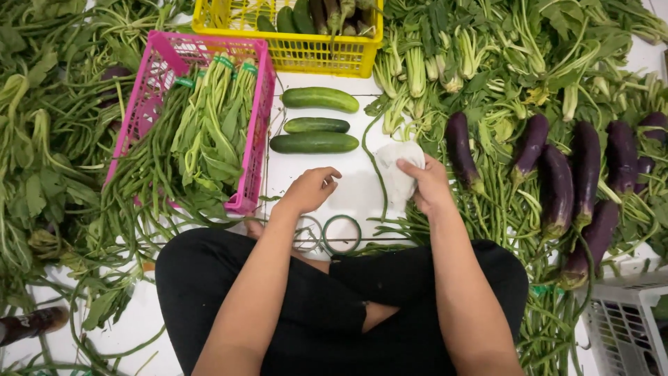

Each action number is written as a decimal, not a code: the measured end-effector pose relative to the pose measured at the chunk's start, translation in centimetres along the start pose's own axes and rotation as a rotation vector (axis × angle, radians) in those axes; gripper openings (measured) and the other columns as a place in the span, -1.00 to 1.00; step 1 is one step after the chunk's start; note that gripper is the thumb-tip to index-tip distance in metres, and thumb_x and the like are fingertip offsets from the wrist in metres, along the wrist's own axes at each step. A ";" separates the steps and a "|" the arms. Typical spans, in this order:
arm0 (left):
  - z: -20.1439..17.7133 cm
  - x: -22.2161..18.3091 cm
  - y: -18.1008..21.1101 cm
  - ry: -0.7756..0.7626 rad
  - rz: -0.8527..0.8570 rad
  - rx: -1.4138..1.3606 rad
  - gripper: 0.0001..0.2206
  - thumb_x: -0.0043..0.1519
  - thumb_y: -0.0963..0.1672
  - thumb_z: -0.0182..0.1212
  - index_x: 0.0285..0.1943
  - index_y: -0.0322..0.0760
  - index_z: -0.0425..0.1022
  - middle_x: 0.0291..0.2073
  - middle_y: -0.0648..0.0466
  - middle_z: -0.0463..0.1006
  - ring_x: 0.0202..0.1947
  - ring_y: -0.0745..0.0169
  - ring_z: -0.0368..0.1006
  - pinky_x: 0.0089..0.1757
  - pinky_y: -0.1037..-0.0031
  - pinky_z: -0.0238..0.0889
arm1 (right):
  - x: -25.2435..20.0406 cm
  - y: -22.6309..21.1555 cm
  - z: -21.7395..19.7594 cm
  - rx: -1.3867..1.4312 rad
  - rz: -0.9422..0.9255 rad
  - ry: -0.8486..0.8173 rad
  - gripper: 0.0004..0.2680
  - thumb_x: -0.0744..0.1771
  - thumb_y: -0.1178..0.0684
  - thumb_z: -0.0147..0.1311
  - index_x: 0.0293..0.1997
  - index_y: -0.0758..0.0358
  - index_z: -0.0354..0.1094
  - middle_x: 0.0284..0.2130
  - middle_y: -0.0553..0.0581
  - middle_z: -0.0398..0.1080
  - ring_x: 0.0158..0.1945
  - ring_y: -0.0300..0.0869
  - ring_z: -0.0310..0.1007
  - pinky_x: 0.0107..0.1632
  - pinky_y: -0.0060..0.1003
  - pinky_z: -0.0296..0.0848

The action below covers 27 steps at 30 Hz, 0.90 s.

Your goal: Cleaning and sorting cucumbers by wiping them with a cloth while sitting on the floor surrounded by various vegetables.

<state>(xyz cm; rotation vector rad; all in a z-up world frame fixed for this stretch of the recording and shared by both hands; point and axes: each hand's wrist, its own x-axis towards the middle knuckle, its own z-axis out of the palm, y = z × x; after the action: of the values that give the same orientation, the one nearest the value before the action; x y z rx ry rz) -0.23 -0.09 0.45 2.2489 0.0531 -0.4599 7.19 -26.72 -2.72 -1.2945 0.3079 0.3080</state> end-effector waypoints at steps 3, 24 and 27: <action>0.2 0.3 -0.3 0.003 0.002 0.006 -0.71 0.33 -0.15 0.08 0.21 -0.25 0.52 -0.10 -0.14 0.64 -0.11 -0.06 0.57 -0.10 0.11 0.42 | 1.1 1.1 -0.6 0.102 0.004 0.017 -0.75 0.30 0.18 0.28 0.08 0.35 0.43 -0.14 0.20 0.56 -0.11 -0.05 0.63 -0.02 -0.14 0.62; -0.1 7.5 -4.8 0.346 0.028 0.670 -0.40 0.21 -0.16 0.25 0.49 -0.15 0.22 0.35 -0.09 0.26 0.41 -0.08 0.08 0.29 0.07 -0.04 | 1.4 -1.5 -3.3 0.496 0.031 -0.082 -0.72 0.45 -0.05 -0.10 0.33 0.11 0.27 0.17 0.12 0.44 0.25 -0.01 0.45 0.36 0.10 0.38; 0.7 7.8 -5.5 0.359 -0.024 0.707 -0.36 0.19 -0.18 0.31 0.50 -0.16 0.20 0.33 -0.07 0.26 0.38 -0.05 0.10 0.30 0.07 -0.05 | 1.2 -2.4 -3.2 0.468 0.056 -0.081 -0.72 0.45 -0.06 -0.10 0.30 0.13 0.29 0.15 0.15 0.46 0.23 0.00 0.48 0.35 0.12 0.40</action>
<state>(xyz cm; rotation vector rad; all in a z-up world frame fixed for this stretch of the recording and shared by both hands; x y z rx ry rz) 5.82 2.16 -6.69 3.0084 0.1165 -0.0735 9.07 -30.33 -1.82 -0.8117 0.3247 0.3127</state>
